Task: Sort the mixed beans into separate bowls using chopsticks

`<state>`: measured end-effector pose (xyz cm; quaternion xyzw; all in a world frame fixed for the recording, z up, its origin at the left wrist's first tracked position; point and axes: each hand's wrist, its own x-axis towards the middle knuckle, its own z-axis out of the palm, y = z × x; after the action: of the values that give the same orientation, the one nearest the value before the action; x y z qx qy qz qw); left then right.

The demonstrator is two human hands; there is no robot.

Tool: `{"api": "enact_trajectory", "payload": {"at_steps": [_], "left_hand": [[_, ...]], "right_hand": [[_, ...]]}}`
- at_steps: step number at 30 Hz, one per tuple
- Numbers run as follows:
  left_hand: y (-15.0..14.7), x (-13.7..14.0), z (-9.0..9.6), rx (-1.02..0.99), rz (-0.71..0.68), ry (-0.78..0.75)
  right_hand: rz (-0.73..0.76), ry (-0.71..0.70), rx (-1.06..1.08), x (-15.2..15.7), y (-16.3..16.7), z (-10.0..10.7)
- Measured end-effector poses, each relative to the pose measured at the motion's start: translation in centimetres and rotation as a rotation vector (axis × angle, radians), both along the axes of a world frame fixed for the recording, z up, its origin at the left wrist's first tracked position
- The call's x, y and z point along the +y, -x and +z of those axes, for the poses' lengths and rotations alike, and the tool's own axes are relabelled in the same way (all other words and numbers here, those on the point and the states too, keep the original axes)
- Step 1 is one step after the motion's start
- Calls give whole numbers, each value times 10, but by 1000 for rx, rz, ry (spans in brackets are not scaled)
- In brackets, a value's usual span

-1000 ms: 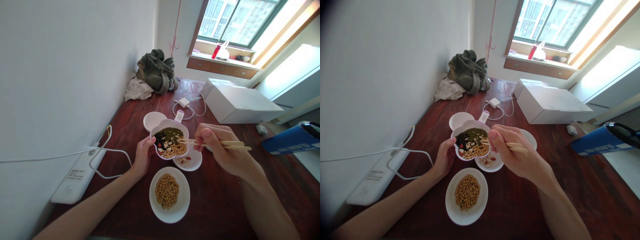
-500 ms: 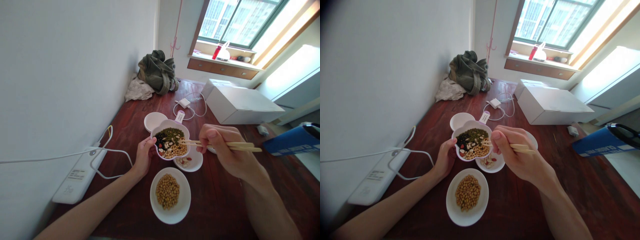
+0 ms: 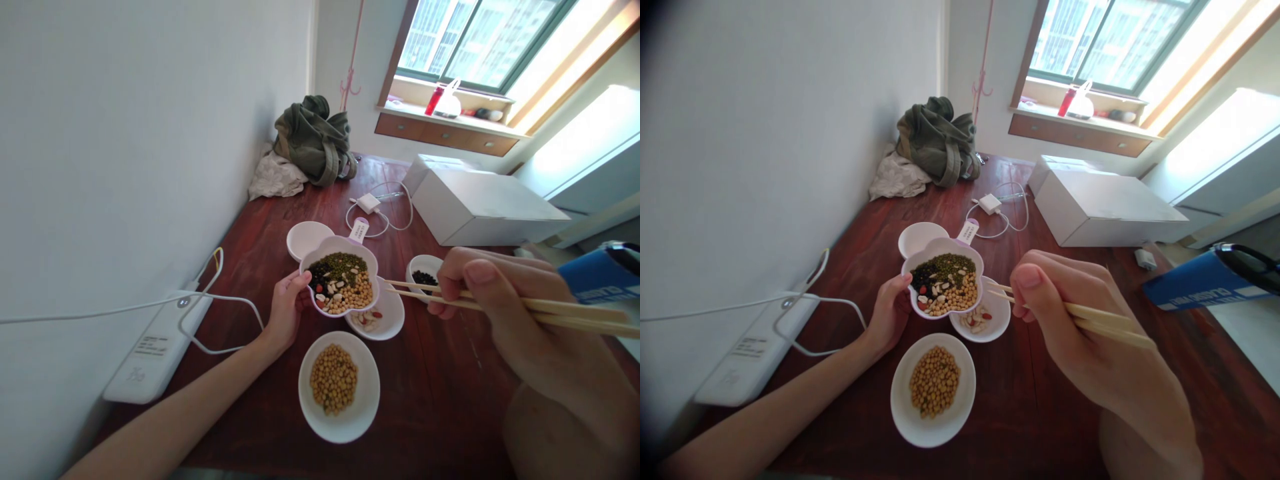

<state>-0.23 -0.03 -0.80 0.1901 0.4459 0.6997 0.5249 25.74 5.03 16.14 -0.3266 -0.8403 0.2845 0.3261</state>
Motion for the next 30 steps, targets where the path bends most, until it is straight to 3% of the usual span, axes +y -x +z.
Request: {"api": "enact_trajectory", "payload": {"at_steps": [4, 8, 16, 30], "left_hand": [[0, 0, 1, 3, 1, 6], [0, -1, 1, -7, -1, -2], [-1, -1, 0, 2, 0, -28], [0, -1, 0, 3, 0, -39]], "right_hand": [[192, 23, 104, -3, 14, -6], [329, 30, 23, -2, 33, -19], [374, -2, -30, -6, 47, -25], [408, -215, -27, -15, 52, -30]]}}
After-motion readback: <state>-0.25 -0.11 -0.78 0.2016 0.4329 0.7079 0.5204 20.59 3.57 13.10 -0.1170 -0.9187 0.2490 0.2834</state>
